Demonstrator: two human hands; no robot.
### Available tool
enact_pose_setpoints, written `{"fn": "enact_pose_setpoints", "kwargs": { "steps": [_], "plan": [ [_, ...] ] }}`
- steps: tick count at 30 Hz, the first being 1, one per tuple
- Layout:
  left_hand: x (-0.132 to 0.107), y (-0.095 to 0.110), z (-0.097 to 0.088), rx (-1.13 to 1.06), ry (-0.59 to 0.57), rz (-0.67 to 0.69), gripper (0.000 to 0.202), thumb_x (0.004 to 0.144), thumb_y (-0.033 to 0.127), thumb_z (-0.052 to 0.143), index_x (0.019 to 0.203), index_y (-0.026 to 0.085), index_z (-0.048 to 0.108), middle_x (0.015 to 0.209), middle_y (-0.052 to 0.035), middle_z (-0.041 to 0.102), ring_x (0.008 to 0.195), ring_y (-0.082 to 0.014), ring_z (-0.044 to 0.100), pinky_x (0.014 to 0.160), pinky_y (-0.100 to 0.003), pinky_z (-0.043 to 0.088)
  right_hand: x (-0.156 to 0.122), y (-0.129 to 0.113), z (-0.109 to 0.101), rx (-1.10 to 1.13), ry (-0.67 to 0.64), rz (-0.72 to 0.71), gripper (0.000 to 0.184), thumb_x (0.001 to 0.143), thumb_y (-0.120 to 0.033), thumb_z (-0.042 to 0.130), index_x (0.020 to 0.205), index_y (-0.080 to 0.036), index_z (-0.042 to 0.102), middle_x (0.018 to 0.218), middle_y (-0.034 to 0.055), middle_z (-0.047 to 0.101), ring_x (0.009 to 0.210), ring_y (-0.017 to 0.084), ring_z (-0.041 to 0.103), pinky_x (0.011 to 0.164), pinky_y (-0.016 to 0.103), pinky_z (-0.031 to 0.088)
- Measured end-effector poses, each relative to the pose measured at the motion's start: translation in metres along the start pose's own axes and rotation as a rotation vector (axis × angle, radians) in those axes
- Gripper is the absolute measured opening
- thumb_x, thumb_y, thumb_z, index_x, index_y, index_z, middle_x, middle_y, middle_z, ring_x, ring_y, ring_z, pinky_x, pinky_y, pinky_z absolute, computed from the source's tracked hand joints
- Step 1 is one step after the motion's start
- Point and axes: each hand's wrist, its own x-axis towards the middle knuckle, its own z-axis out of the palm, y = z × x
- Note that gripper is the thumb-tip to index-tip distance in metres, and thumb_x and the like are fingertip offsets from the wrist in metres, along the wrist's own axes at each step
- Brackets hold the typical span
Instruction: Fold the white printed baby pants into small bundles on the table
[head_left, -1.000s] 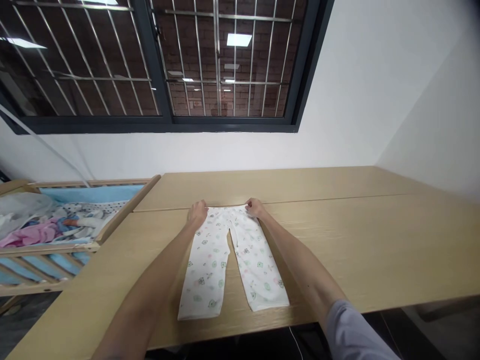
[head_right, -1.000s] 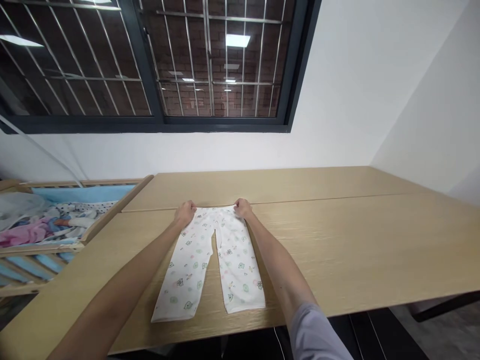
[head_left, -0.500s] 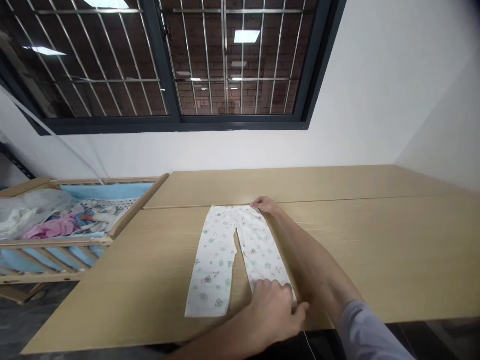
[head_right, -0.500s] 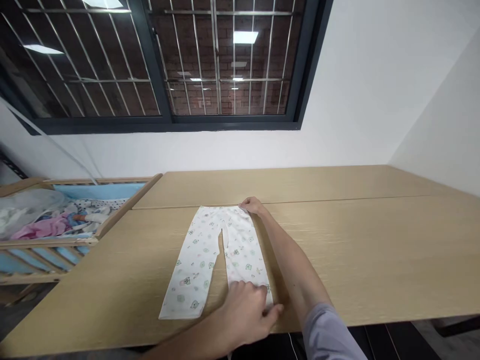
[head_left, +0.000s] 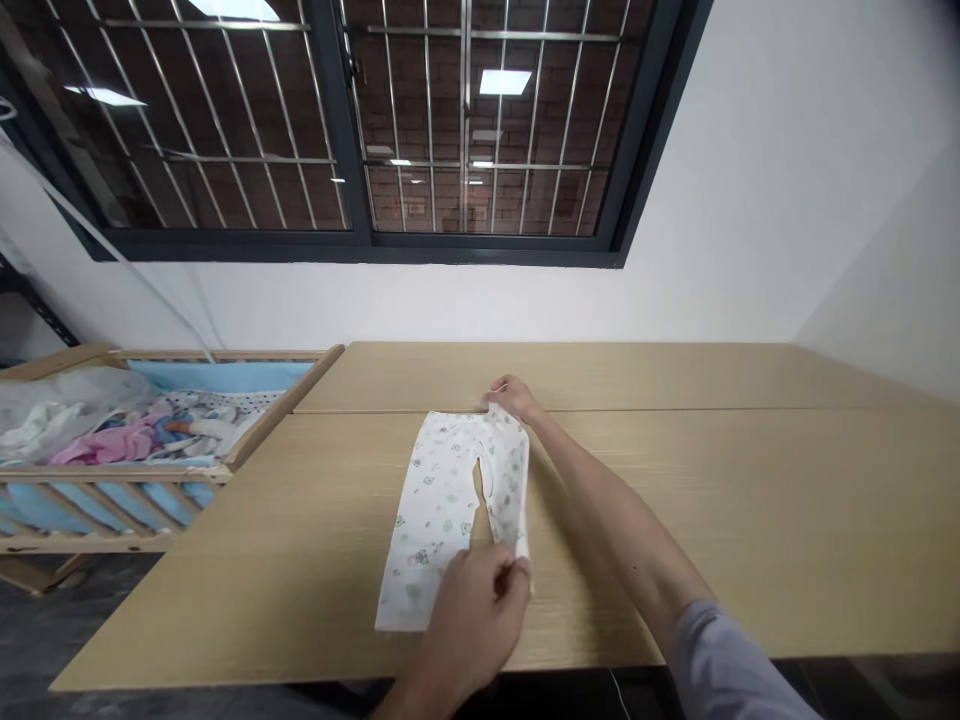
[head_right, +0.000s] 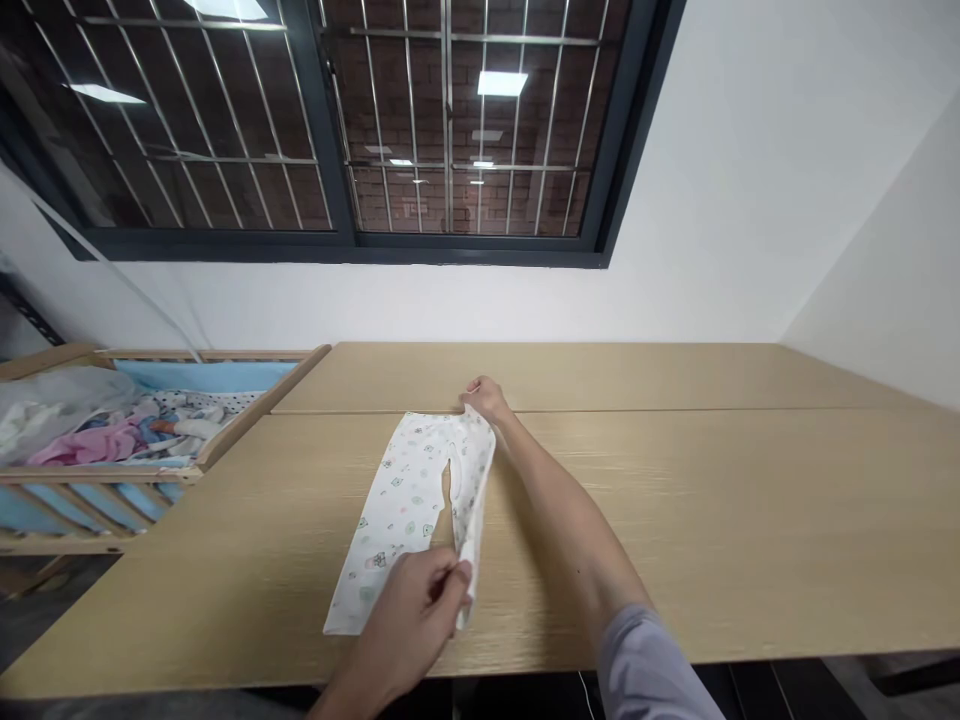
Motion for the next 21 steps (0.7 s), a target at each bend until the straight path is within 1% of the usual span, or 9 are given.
{"fn": "enact_pose_setpoints", "kwargs": {
  "steps": [4,7,10,13,16,18,19,20,21],
  "plan": [
    [-0.033,-0.039,-0.032,-0.004,0.136,-0.152,0.044,0.094,0.049,0.035,0.058,0.023,0.042,0.053,0.0012,0.049,0.054,-0.0158,0.05,0.056,-0.028,0.032,0.001,-0.031,0.033,0.026,-0.001,-0.029,0.03,0.071,-0.027,0.074,0.095,-0.019,0.059,0.079,-0.0007,0.065,0.065,0.013,0.06,0.056,0.021,0.042],
    [-0.055,-0.067,-0.047,0.07,0.21,-0.281,0.047,0.093,0.054,0.034,0.06,0.023,0.046,0.056,-0.0011,0.055,0.057,-0.0179,0.055,0.058,-0.029,0.034,-0.003,-0.048,0.064,0.021,-0.017,-0.049,0.027,0.074,-0.027,0.071,0.096,-0.02,0.057,0.079,-0.0013,0.065,0.065,0.013,0.059,0.058,0.022,0.043],
    [-0.066,-0.083,-0.052,0.225,0.232,-0.366,0.046,0.095,0.049,0.033,0.064,0.022,0.055,0.064,-0.005,0.066,0.063,-0.0206,0.062,0.061,-0.03,0.034,-0.01,-0.058,0.093,-0.022,-0.029,-0.061,0.024,0.074,-0.024,0.07,0.094,-0.021,0.057,0.081,-0.0002,0.064,0.069,0.015,0.06,0.061,0.023,0.043],
    [-0.069,-0.089,-0.049,0.386,0.203,-0.409,0.042,0.097,0.039,0.034,0.068,0.022,0.06,0.071,-0.0069,0.072,0.069,-0.0227,0.067,0.062,-0.031,0.035,-0.017,-0.064,0.113,-0.081,-0.044,-0.081,0.021,0.074,-0.021,0.069,0.093,-0.02,0.058,0.081,0.0012,0.065,0.073,0.017,0.061,0.065,0.025,0.043],
    [-0.071,-0.09,-0.047,0.515,0.196,-0.423,0.04,0.099,0.035,0.036,0.073,0.023,0.065,0.075,-0.0063,0.074,0.074,-0.0247,0.071,0.061,-0.03,0.036,-0.024,-0.07,0.12,-0.129,-0.072,-0.13,0.021,0.078,-0.024,0.069,0.097,-0.02,0.059,0.086,0.0032,0.067,0.079,0.019,0.063,0.069,0.027,0.045],
    [-0.075,-0.089,-0.048,0.595,0.233,-0.426,0.039,0.1,0.038,0.038,0.077,0.024,0.066,0.074,-0.0043,0.075,0.071,-0.0245,0.072,0.056,-0.029,0.036,-0.033,-0.077,0.117,-0.157,-0.085,-0.179,0.021,0.084,-0.029,0.066,0.101,-0.02,0.059,0.094,0.0067,0.069,0.088,0.022,0.064,0.075,0.03,0.046],
    [-0.077,-0.088,-0.05,0.632,0.277,-0.409,0.037,0.1,0.04,0.04,0.079,0.025,0.066,0.074,-0.0032,0.074,0.068,-0.0238,0.072,0.054,-0.028,0.036,-0.039,-0.08,0.114,-0.168,-0.088,-0.204,0.021,0.087,-0.031,0.064,0.104,-0.019,0.059,0.099,0.0084,0.07,0.093,0.023,0.064,0.079,0.031,0.046],
    [-0.079,-0.086,-0.051,0.661,0.34,-0.363,0.034,0.1,0.042,0.042,0.081,0.025,0.066,0.075,-0.0024,0.074,0.067,-0.0228,0.071,0.053,-0.027,0.037,-0.048,-0.084,0.11,-0.178,-0.095,-0.243,0.022,0.09,-0.032,0.061,0.107,-0.019,0.059,0.105,0.0099,0.07,0.098,0.023,0.064,0.084,0.033,0.046],
    [-0.081,-0.085,-0.051,0.68,0.411,-0.279,0.031,0.099,0.042,0.044,0.085,0.026,0.066,0.077,-0.002,0.074,0.068,-0.0218,0.071,0.054,-0.027,0.04,-0.061,-0.088,0.104,-0.187,-0.115,-0.304,0.025,0.092,-0.034,0.058,0.112,-0.019,0.059,0.112,0.0114,0.069,0.104,0.024,0.063,0.089,0.034,0.046]
  ]
}}
